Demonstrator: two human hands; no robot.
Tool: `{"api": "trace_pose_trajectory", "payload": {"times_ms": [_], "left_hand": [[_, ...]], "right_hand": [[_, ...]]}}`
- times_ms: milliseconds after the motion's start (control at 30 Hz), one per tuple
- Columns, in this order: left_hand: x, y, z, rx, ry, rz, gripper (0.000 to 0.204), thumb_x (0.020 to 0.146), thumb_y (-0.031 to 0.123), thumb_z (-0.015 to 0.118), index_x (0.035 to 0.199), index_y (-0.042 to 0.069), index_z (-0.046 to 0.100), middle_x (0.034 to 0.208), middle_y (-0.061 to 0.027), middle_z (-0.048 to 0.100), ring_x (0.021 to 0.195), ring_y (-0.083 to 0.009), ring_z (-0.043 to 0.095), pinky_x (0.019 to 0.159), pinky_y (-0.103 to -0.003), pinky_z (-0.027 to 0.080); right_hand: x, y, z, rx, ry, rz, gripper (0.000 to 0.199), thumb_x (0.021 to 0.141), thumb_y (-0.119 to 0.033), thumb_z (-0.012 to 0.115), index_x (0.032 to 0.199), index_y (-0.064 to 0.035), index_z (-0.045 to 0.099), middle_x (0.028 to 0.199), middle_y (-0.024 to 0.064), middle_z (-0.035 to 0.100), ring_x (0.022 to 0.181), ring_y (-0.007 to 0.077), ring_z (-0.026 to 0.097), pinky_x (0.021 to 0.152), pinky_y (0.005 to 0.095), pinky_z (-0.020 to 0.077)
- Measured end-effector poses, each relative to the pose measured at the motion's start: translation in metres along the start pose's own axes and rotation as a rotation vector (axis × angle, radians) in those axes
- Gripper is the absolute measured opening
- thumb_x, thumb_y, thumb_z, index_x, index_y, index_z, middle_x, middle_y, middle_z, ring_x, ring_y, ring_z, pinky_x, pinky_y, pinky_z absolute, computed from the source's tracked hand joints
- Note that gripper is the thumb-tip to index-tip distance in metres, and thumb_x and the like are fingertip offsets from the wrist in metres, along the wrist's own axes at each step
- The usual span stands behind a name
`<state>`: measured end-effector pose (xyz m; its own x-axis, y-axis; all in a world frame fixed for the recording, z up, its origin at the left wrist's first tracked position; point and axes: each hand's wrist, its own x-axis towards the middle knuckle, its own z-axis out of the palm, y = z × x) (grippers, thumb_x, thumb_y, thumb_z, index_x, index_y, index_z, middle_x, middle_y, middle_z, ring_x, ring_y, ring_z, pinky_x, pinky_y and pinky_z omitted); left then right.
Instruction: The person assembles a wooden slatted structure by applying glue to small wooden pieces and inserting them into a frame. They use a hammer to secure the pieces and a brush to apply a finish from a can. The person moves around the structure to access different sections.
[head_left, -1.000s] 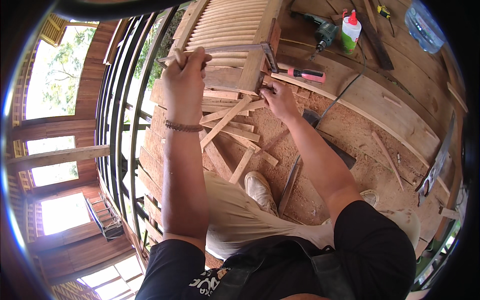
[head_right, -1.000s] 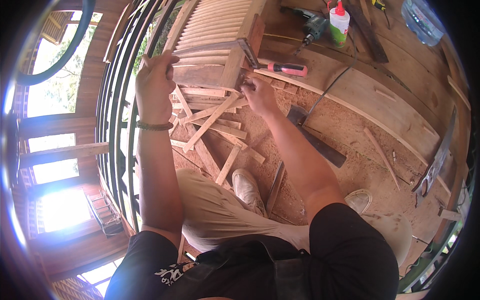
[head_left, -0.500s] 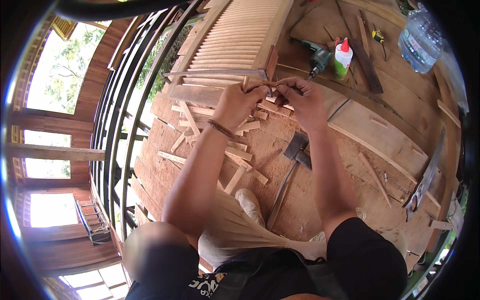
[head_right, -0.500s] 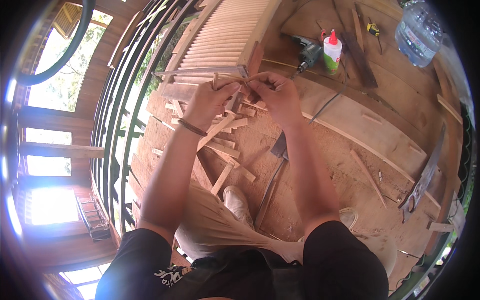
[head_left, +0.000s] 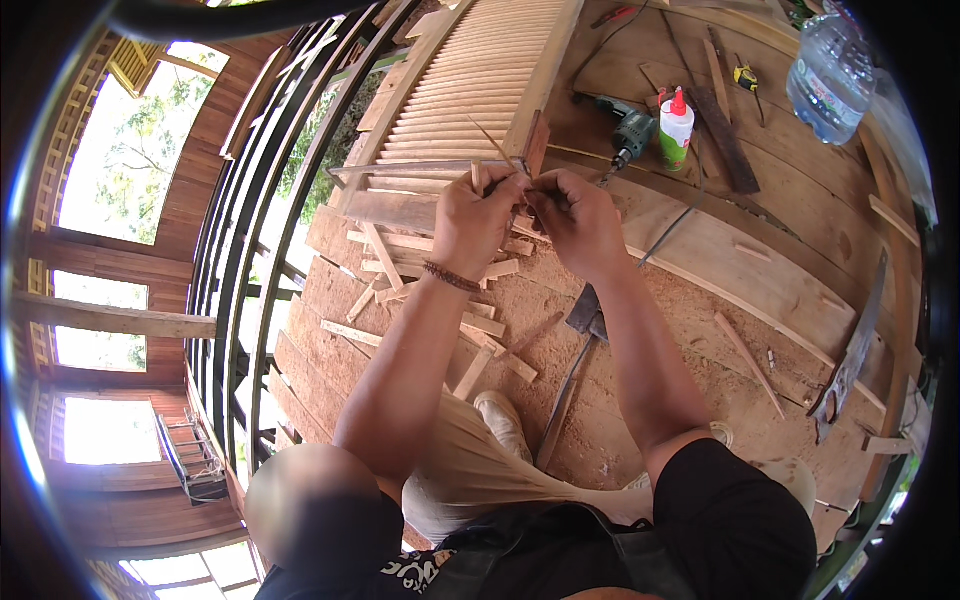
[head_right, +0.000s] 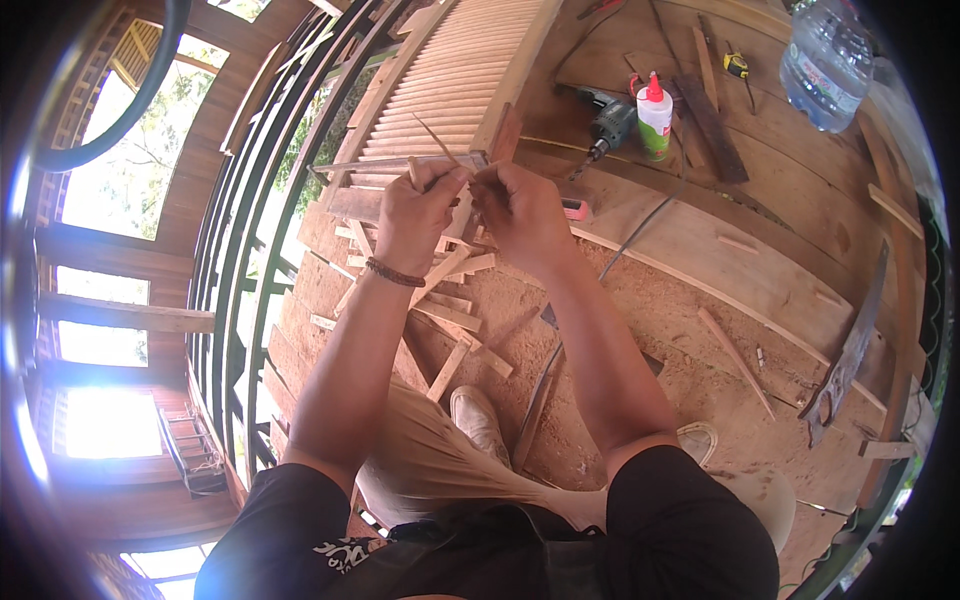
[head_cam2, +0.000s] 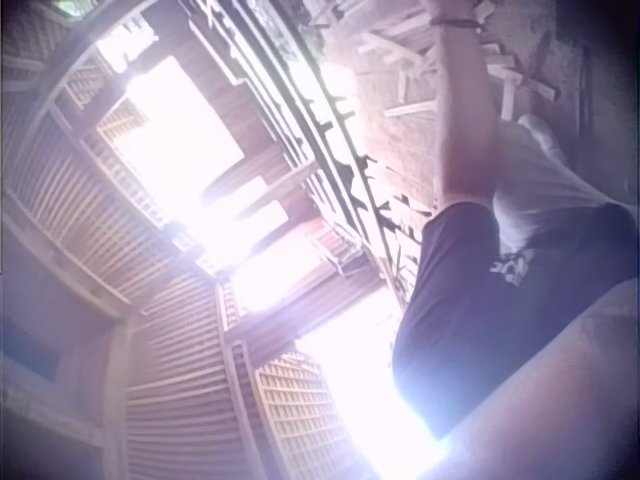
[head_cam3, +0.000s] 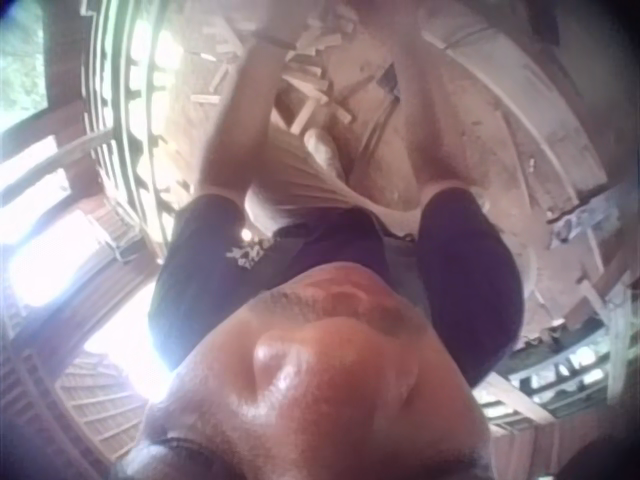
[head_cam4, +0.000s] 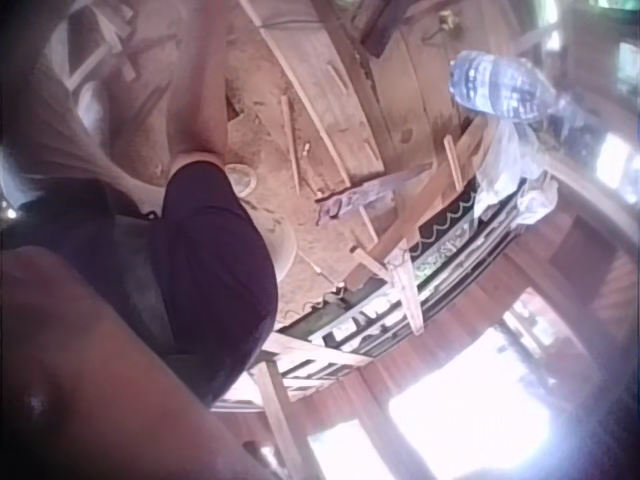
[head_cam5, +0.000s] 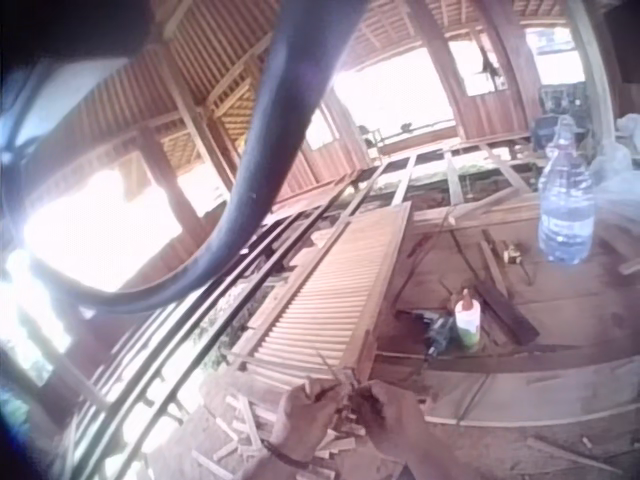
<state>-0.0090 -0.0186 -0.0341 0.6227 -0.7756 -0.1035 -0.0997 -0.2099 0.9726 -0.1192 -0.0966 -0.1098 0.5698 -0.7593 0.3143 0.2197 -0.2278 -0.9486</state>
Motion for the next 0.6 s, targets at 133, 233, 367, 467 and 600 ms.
{"api": "trace_pose_trajectory", "payload": {"times_ms": [133,233,367,467,600], "left_hand": [[-0.001,-0.002,-0.001,-0.193,-0.003,-0.018,0.017,0.096,0.014,0.07,0.104,-0.001,0.071,0.069,0.0069,0.05,0.051,-0.0027,0.038,0.046,-0.02,0.029],[-0.003,-0.002,0.011,-0.309,0.101,-0.056,0.016,0.096,0.014,0.069,0.103,0.0,0.07,0.07,0.0067,0.05,0.051,-0.0041,0.038,0.046,-0.022,0.031],[-0.005,0.0,0.016,-0.467,0.131,-0.111,0.014,0.095,0.013,0.069,0.101,0.0,0.07,0.067,0.0056,0.049,0.052,-0.0048,0.04,0.046,-0.023,0.033],[-0.002,0.001,0.008,-0.218,0.139,-0.011,0.012,0.095,0.013,0.069,0.099,0.001,0.069,0.066,0.0051,0.049,0.052,-0.0049,0.041,0.047,-0.023,0.033],[0.001,0.0,-0.011,-0.068,0.098,-0.034,0.011,0.095,0.013,0.069,0.098,0.002,0.069,0.065,0.0047,0.05,0.051,-0.0049,0.04,0.046,-0.023,0.032]], "right_hand": [[0.004,-0.008,0.002,0.437,-0.062,0.311,0.014,0.103,-0.01,0.061,0.101,0.0036,0.064,0.079,0.0032,0.065,0.065,0.0093,0.059,0.06,0.024,0.0488],[0.0,-0.005,0.018,0.504,0.092,0.212,0.014,0.103,-0.009,0.059,0.1,0.004,0.063,0.08,0.0038,0.064,0.065,0.0101,0.059,0.06,0.0243,0.049],[-0.006,-0.006,0.04,0.534,0.275,0.16,0.015,0.104,-0.01,0.058,0.1,0.0035,0.063,0.08,0.0043,0.065,0.067,0.0107,0.061,0.06,0.0254,0.0496],[0.003,-0.003,0.021,-0.016,0.115,-0.097,0.012,0.103,-0.009,0.058,0.101,0.0025,0.063,0.077,0.0041,0.064,0.066,0.0115,0.061,0.06,0.0266,0.0493],[0.02,-0.002,0.002,-0.311,-0.106,-0.371,0.01,0.096,-0.007,0.06,0.098,0.0016,0.064,0.07,0.0094,0.065,0.063,0.0165,0.065,0.058,0.0355,0.0491]]}}
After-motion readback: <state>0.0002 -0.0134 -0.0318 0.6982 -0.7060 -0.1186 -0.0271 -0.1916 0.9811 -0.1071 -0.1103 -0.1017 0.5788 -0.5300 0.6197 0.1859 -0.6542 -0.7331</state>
